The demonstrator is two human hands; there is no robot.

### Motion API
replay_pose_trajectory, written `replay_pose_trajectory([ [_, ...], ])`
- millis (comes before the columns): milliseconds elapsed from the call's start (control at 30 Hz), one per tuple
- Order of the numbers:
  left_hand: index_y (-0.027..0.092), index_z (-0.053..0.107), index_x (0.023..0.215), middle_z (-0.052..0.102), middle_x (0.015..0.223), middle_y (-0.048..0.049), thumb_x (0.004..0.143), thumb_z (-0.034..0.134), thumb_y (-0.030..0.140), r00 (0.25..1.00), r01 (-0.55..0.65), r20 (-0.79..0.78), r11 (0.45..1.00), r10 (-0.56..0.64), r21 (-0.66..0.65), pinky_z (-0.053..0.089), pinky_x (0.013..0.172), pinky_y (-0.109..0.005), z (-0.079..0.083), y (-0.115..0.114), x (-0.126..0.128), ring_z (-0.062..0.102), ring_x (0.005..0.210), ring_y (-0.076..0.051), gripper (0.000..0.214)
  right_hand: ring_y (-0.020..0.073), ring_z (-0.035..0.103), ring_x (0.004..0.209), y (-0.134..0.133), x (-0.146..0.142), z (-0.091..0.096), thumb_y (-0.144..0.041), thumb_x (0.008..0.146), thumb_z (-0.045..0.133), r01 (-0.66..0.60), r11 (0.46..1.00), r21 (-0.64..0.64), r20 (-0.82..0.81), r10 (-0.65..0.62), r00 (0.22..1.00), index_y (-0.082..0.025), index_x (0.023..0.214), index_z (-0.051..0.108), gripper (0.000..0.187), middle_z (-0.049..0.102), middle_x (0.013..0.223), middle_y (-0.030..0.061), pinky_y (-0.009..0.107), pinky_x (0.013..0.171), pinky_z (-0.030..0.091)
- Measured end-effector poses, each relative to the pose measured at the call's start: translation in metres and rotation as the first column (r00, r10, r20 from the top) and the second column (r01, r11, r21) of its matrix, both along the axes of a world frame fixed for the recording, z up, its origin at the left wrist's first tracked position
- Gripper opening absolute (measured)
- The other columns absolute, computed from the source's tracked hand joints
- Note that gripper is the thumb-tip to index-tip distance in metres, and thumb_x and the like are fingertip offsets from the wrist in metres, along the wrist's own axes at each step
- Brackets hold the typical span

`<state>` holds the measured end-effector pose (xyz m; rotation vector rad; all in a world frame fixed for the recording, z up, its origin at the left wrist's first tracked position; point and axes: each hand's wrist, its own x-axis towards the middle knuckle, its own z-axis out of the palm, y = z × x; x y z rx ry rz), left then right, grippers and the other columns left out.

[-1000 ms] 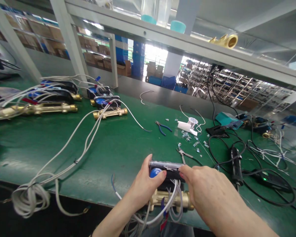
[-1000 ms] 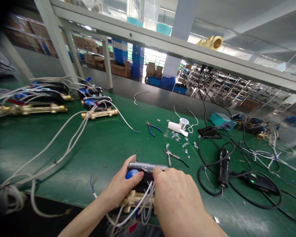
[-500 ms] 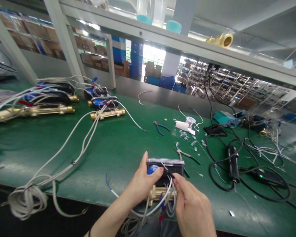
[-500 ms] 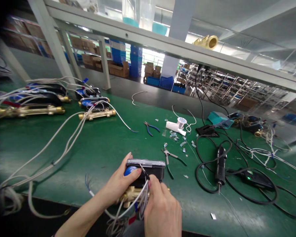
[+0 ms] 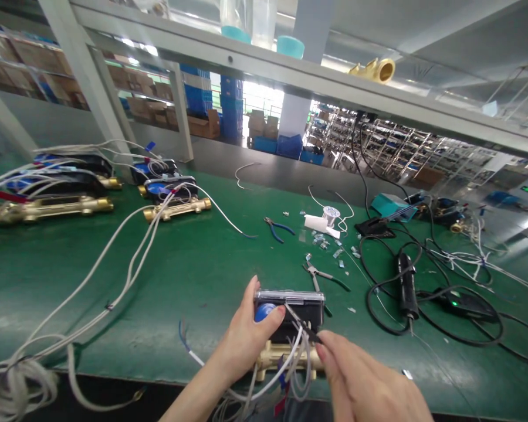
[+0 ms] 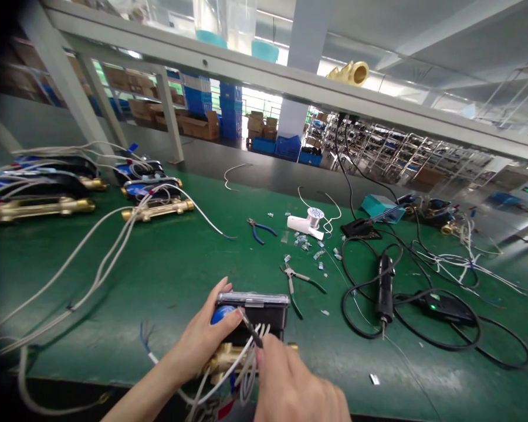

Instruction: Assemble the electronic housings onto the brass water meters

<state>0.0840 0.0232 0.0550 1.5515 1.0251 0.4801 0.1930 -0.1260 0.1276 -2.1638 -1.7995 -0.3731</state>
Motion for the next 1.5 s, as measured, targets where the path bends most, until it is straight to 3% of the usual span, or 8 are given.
replay_pose_trajectory([
  [100,0.005,0.02,0.144,0.034,0.147,-0.0205,0.071,0.052,0.059,1.0,0.02,0.005,1.0,-0.02,0.005,0.024,0.112,-0.042,-0.001,0.001,-0.001,0.037,0.133,-0.03,0.097,0.0143,0.07,0.064,-0.01,0.03,0.006,-0.022,0.093,0.041,-0.09,0.996,-0.01,0.015,0.09,0.996,-0.02,0.106,0.065,0.028,0.073,0.094,0.0056,0.018,0.051,0.051],
  [300,0.012,0.025,0.144,0.039,0.144,-0.0175,0.074,0.054,0.059,0.999,-0.017,0.041,0.999,0.015,0.044,0.028,0.11,-0.043,-0.015,0.003,-0.001,0.041,0.131,-0.03,0.089,0.0154,0.071,0.079,-0.004,0.07,0.006,-0.02,0.092,0.04,-0.11,0.986,-0.127,-0.038,0.106,0.994,-0.019,0.102,0.068,0.029,0.073,0.097,0.0061,0.022,0.068,0.055],
  [433,0.012,0.023,0.145,0.038,0.145,-0.0167,0.076,0.052,0.059,1.0,0.007,0.02,0.999,-0.008,0.044,0.027,0.11,-0.043,-0.015,0.002,-0.002,0.04,0.132,-0.029,0.088,0.0171,0.07,0.084,0.007,0.076,0.017,-0.019,0.093,0.04,-0.149,0.962,-0.229,-0.127,0.122,0.984,-0.02,0.096,0.068,0.028,0.073,0.088,0.0047,0.026,0.078,0.054],
  [567,0.013,0.022,0.145,0.039,0.144,-0.0159,0.076,0.051,0.06,0.999,0.033,0.003,0.999,-0.033,0.038,0.028,0.11,-0.042,-0.012,0.002,-0.003,0.041,0.131,-0.029,0.088,0.0157,0.069,0.08,0.013,0.081,0.029,-0.019,0.092,0.041,-0.219,0.928,-0.303,-0.193,0.165,0.967,-0.022,0.084,0.068,0.028,0.071,0.075,0.0015,0.024,0.076,0.052],
  [1033,0.018,0.025,0.145,0.038,0.146,-0.0152,0.076,0.053,0.062,1.0,0.021,0.0,1.0,-0.021,-0.004,0.026,0.111,-0.044,-0.012,0.002,-0.006,0.037,0.134,-0.031,0.087,0.014,0.069,0.072,0.026,0.086,0.03,-0.019,0.091,0.043,-0.287,0.908,-0.306,-0.232,0.222,0.947,-0.023,0.087,0.07,0.027,0.072,0.076,0.0008,0.022,0.069,0.051],
  [1233,0.018,0.024,0.145,0.039,0.145,-0.0143,0.077,0.052,0.061,0.999,0.045,-0.028,0.999,-0.045,-0.009,0.026,0.112,-0.044,-0.011,0.002,-0.008,0.038,0.133,-0.03,0.085,0.0174,0.07,0.084,0.019,0.076,0.0,-0.015,0.091,0.038,-0.254,0.943,-0.216,-0.217,0.207,0.954,-0.019,0.1,0.066,0.03,0.072,0.088,0.0057,0.027,0.078,0.055],
  [1367,0.019,0.023,0.146,0.038,0.146,-0.013,0.076,0.052,0.063,0.999,0.044,-0.022,0.999,-0.044,-0.021,0.025,0.112,-0.043,-0.013,0.003,-0.008,0.037,0.134,-0.028,0.087,0.0144,0.07,0.077,0.005,0.07,-0.029,-0.012,0.09,0.04,-0.227,0.972,-0.055,-0.239,0.208,0.949,-0.015,0.108,0.064,0.03,0.072,0.093,0.0073,0.02,0.071,0.056],
  [1500,0.018,0.022,0.146,0.038,0.146,-0.0135,0.074,0.053,0.065,1.0,0.028,-0.002,0.999,-0.028,-0.029,0.024,0.113,-0.042,-0.017,0.003,-0.007,0.036,0.135,-0.029,0.091,0.0144,0.071,0.074,-0.002,0.051,-0.057,-0.013,0.09,0.043,-0.117,0.98,0.159,-0.234,0.152,0.96,-0.01,0.108,0.065,0.028,0.072,0.093,0.0104,0.017,0.068,0.055],
])
